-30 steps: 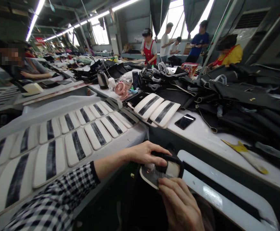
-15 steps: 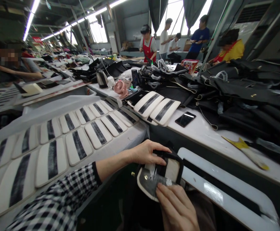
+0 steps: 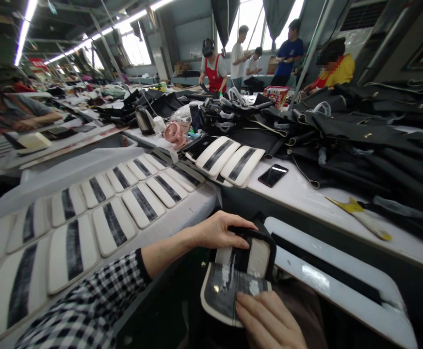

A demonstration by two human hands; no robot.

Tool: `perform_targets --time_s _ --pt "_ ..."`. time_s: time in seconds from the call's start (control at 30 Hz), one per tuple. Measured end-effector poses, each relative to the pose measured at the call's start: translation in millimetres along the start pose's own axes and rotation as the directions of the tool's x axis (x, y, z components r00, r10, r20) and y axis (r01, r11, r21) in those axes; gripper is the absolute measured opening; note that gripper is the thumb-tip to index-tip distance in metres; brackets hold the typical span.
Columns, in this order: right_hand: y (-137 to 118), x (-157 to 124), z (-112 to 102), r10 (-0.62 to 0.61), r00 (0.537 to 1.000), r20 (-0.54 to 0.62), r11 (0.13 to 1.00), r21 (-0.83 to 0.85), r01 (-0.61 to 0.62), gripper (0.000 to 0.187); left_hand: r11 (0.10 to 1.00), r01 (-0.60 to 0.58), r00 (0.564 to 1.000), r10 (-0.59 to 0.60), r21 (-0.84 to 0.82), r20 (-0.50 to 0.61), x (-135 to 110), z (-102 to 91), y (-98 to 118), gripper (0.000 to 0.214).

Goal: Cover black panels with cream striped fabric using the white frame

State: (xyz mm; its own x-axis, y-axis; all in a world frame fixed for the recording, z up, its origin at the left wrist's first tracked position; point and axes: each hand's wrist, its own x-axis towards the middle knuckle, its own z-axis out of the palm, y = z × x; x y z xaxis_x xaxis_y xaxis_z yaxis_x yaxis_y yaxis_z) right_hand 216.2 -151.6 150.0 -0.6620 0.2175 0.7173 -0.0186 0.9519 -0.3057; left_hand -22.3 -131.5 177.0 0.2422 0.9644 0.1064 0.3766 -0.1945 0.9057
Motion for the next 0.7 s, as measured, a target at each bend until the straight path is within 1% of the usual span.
perform_targets --time_s 0.03,0.07,0.1,0.13,0.17,0.2,0.23,0.27,0.3,0.33,0.37,0.43,0.47,0.5,0.53,0.6,0.63,0.67,0.7 --pt "4 2 -1 0.079 0.996 -0.028 0.996 0.051 -0.078 0.019 0.999 0.029 1.000 -0.029 -0.014 0.001 0 -2.0 0 0.047" --pt "9 2 0 0.194 0.978 -0.073 0.977 0.107 -0.185 0.017 0.997 0.064 0.998 -0.064 -0.044 0.009 0 -4.4 0 0.048" --pt "15 3 1 0.332 0.935 -0.129 0.937 0.158 -0.311 0.016 0.990 0.100 0.995 -0.098 -0.096 0.024 0 -7.0 0 0.050" --pt "22 2 3 0.479 0.858 -0.184 0.873 0.201 -0.445 0.018 0.976 0.132 0.991 -0.126 -0.172 0.044 -2 -9.5 0 0.056" --pt "29 0 7 0.620 0.752 -0.225 0.783 0.242 -0.573 0.025 0.952 0.155 0.988 -0.143 -0.263 0.063 -5 -11.6 -1 0.064" --pt "35 -2 12 0.737 0.635 -0.234 0.676 0.289 -0.678 0.036 0.920 0.168 0.986 -0.151 -0.355 0.075 -8 -13.0 -1 0.074" --pt "40 -5 17 0.825 0.529 -0.199 0.565 0.337 -0.753 0.046 0.886 0.167 0.986 -0.151 -0.433 0.071 -12 -13.6 -2 0.083" --pt "42 -7 23 0.884 0.450 -0.130 0.464 0.377 -0.802 0.052 0.861 0.157 0.987 -0.151 -0.485 0.052 -17 -13.4 -3 0.089" --pt "43 -9 30 0.915 0.400 -0.057 0.387 0.407 -0.827 0.054 0.850 0.141 0.988 -0.149 -0.508 0.024 -22 -12.4 -4 0.093" --pt "42 -10 36 0.927 0.376 0.000 0.340 0.424 -0.839 0.053 0.849 0.125 0.989 -0.147 -0.513 -0.004 -27 -10.6 -5 0.096" --pt "39 -10 42 0.930 0.366 0.025 0.321 0.429 -0.844 0.052 0.851 0.108 0.989 -0.143 -0.514 -0.030 -33 -8.2 -6 0.100" --pt "31 -8 53 0.931 0.365 -0.001 0.332 0.416 -0.847 0.048 0.846 0.077 0.987 -0.141 -0.527 -0.082 -42 -2.1 -9 0.109" --pt "26 -5 57 0.928 0.371 -0.027 0.349 0.408 -0.844 0.047 0.850 0.059 0.981 -0.146 -0.524 -0.126 -45 1.4 -10 0.109" --pt "22 -3 60 0.923 0.382 -0.050 0.368 0.400 -0.839 0.046 0.866 0.039 0.968 -0.156 -0.499 -0.195 -48 5.1 -12 0.103" --pt "18 0 64 0.918 0.389 -0.070 0.384 0.392 -0.836 0.044 0.891 0.024 0.944 -0.169 -0.452 -0.282 -49 8.8 -14 0.091" --pt "14 6 69 0.911 0.396 -0.112 0.408 0.381 -0.830 0.042 0.939 0.038 0.867 -0.202 -0.343 -0.456 -51 15.8 -16 0.060" --pt "14 8 72 0.909 0.397 -0.127 0.414 0.379 -0.827 0.041 0.948 0.064 0.825 -0.227 -0.313 -0.517 -51 19.0 -17 0.048" --pt "14 11 74 0.909 0.395 -0.133 0.415 0.380 -0.827 0.039 0.947 0.092 0.789 -0.258 -0.308 -0.558 -50 21.7 -17 0.042" --pt "15 13 76 0.910 0.393 -0.131 0.412 0.386 -0.825 0.038 0.941 0.115 0.763 -0.289 -0.319 -0.578 -50 23.9 -17 0.040"
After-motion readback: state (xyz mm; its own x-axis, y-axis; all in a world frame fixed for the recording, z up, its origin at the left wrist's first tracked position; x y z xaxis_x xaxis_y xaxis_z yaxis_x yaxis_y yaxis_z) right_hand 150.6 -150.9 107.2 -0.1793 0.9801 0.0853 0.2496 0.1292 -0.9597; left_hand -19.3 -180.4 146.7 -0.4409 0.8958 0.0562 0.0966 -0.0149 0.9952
